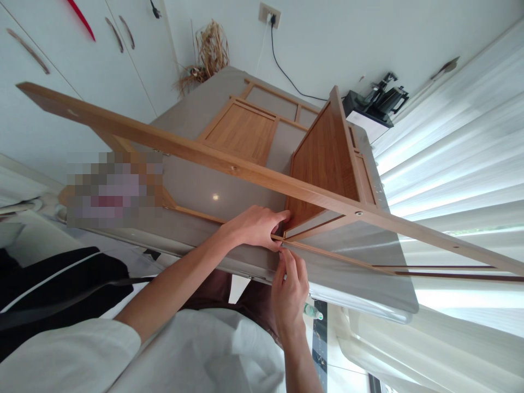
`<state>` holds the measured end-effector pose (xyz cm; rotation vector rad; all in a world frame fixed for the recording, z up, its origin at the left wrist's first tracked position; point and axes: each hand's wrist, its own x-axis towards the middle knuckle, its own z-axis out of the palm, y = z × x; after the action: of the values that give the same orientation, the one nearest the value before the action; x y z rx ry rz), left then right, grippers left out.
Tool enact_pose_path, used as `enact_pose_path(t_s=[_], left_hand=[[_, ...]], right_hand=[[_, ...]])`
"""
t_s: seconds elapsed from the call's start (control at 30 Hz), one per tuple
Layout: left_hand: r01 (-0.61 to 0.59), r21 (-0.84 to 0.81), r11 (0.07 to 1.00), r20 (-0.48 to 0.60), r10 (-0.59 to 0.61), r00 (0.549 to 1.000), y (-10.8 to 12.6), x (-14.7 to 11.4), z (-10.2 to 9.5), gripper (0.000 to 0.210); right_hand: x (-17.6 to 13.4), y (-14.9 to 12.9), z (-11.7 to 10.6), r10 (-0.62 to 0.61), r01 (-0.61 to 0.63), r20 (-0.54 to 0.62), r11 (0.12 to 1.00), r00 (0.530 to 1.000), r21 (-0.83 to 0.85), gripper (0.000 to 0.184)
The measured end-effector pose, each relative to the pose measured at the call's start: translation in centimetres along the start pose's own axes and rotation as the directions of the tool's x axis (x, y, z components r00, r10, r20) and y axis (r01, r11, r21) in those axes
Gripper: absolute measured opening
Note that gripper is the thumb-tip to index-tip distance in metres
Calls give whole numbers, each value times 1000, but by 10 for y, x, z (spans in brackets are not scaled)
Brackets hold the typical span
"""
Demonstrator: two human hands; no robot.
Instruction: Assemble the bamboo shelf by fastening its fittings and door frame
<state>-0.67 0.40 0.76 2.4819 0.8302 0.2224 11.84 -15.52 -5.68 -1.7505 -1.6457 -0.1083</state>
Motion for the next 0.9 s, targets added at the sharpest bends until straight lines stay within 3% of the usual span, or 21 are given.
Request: enact_pose_path(t_s=[0.53,0.9], left_hand=[[-10,5,1000,-22,10,1000,1,-1,0,37],[12,9,1000,10,-12,1000,2,0,-1,38]], right_hand=[[11,-9,-5,238,-225,-84,964,968,144,18],[12,-11,-7,440,-423,-18,875,898,236,23]])
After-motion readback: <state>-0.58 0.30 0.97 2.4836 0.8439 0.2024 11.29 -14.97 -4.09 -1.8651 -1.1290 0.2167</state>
